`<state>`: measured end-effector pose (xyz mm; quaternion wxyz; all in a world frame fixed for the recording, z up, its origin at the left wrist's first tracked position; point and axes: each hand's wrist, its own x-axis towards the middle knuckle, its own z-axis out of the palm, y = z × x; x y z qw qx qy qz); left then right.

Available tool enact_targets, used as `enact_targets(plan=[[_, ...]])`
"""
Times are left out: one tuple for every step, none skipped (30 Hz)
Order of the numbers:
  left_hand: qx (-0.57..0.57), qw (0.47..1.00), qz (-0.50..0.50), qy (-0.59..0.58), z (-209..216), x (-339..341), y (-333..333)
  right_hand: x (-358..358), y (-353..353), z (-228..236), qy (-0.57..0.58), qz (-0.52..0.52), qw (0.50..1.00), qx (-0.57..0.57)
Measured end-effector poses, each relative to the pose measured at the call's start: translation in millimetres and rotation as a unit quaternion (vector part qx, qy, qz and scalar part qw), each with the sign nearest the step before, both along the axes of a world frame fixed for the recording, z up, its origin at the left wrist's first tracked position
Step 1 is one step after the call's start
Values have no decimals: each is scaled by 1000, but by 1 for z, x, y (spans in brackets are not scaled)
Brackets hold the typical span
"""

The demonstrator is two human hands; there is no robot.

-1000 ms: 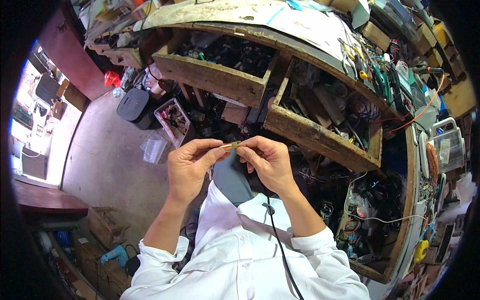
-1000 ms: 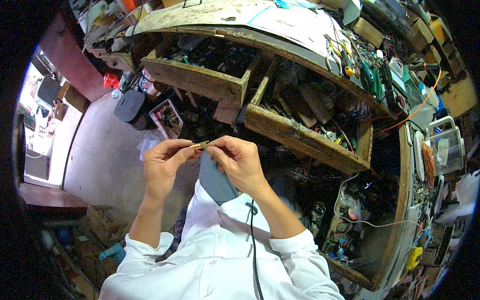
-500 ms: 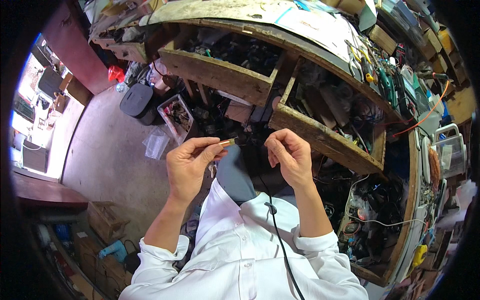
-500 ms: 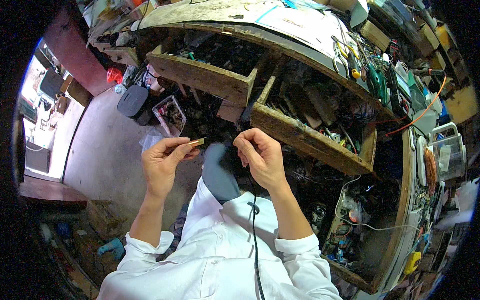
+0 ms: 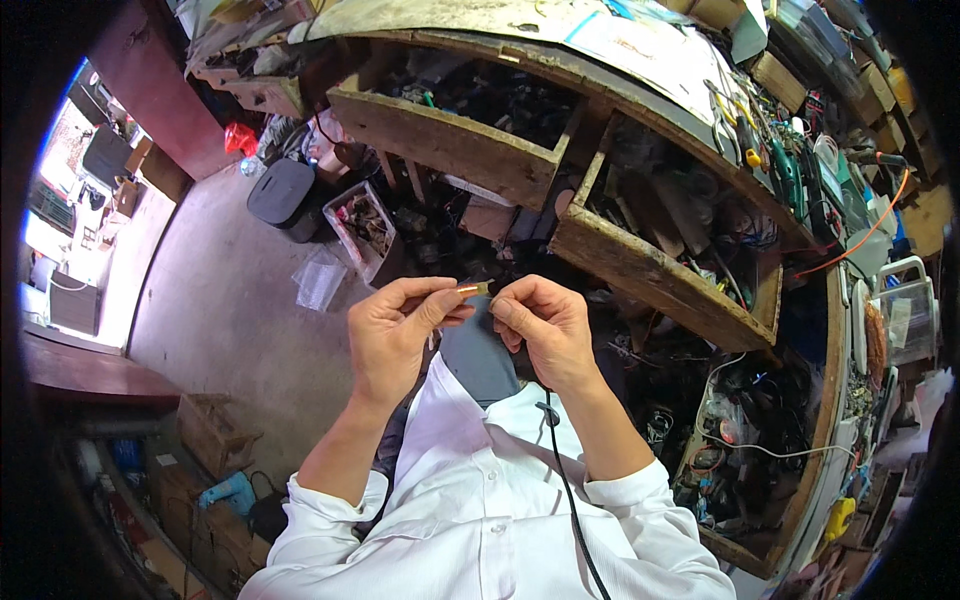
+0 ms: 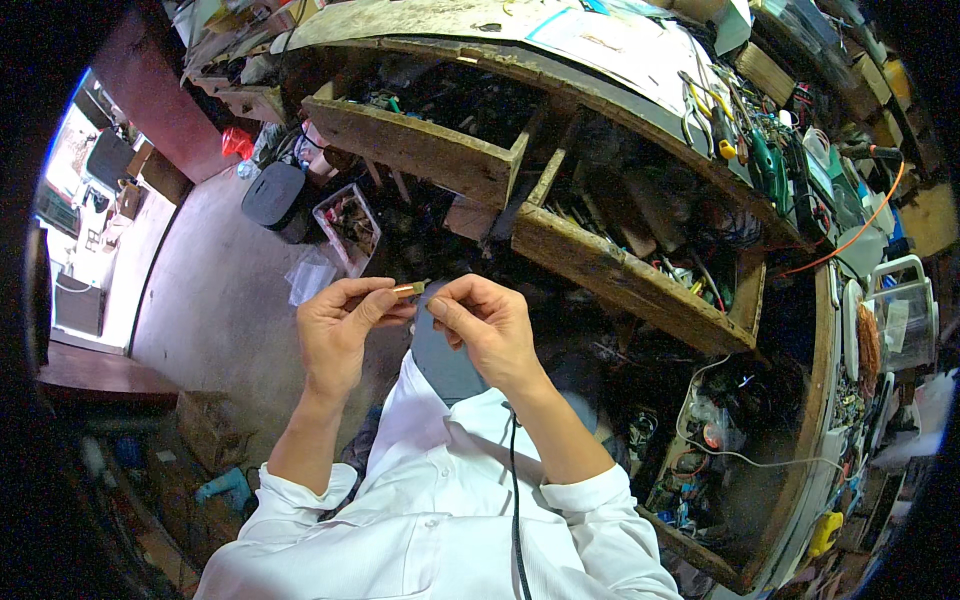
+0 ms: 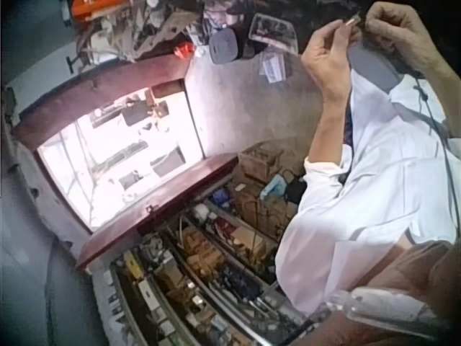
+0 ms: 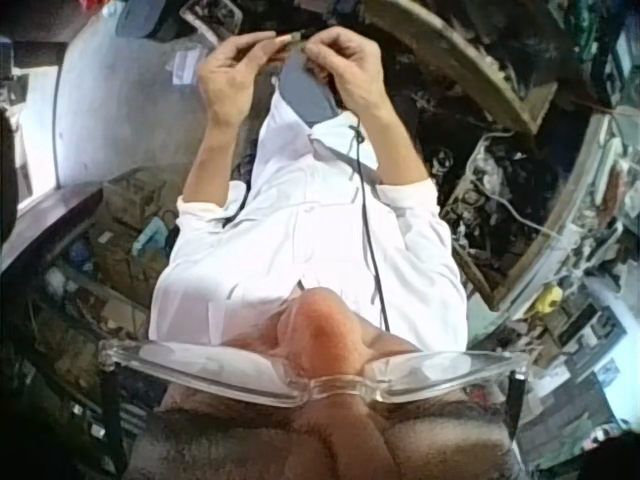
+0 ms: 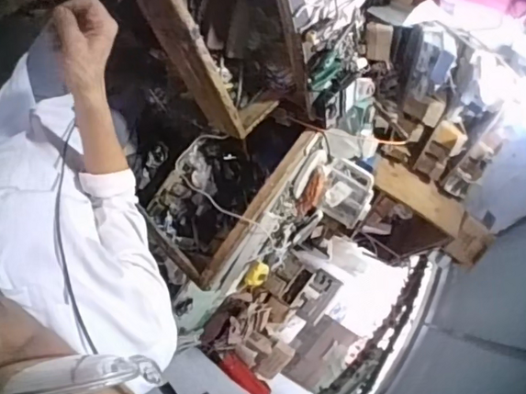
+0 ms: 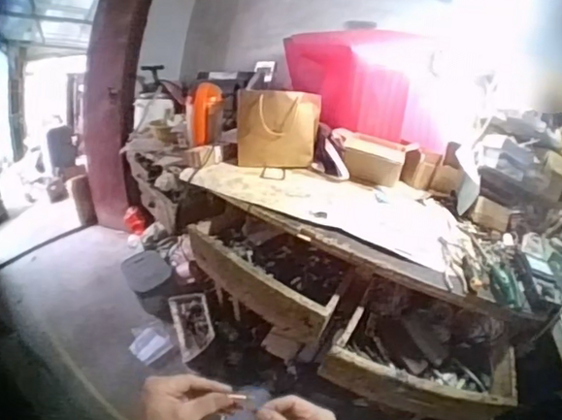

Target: The person sits in a cluttered workshop and repeatedly picks up small metallic components from a drawer, then joins or aligns them by hand. The person handles the parts one at a time, rotating and fitting them together without using visible tools.

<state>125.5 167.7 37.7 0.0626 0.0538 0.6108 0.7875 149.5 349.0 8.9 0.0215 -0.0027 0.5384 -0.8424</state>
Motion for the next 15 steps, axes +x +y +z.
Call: enact_targets(plan=[[12,1000,4,-11,-1,-1,0,0,1,-2,7,-8,1000,17],[25,999,9,-21,-3,-1,0,1,3,-3,6,-11,1000,17],[38,999,13,-32,-5,-2,0,1,4,-4,6,-14,1000,17],[41,998,17,-32,-6,-3,-1,1,6,-5,5,-17,1000,18],[44,998,21,-33,-8,-5,-1,2,7,-5,11,-21,1000,12],[47,998,25,-33,-9,-7,-2,3,9,-5,17,-25,1000,7],[52,998,25,-35,-9,-7,-1,3,11,-5,23,-29,999,2],[57,997,24,-37,-9,-8,-1,3,13,-5,26,-34,999,2],[62,997,24,-39,-9,-8,-2,3,15,-7,30,-39,999,2],[63,997,22,-42,-9,-8,-1,3,17,-7,33,-43,999,2],[64,997,20,-46,-9,-9,-1,2,19,-7,32,-46,998,-19],[65,997,18,-49,-10,-9,-1,2,19,-7,23,-56,998,-12],[67,996,18,-52,-11,-9,-1,1,18,-5,14,-66,998,-5],[68,996,16,-54,-12,-9,-1,1,18,-5,5,-77,997,2],[70,996,15,-56,-13,-9,0,1,17,-8,12,-69,997,12]])
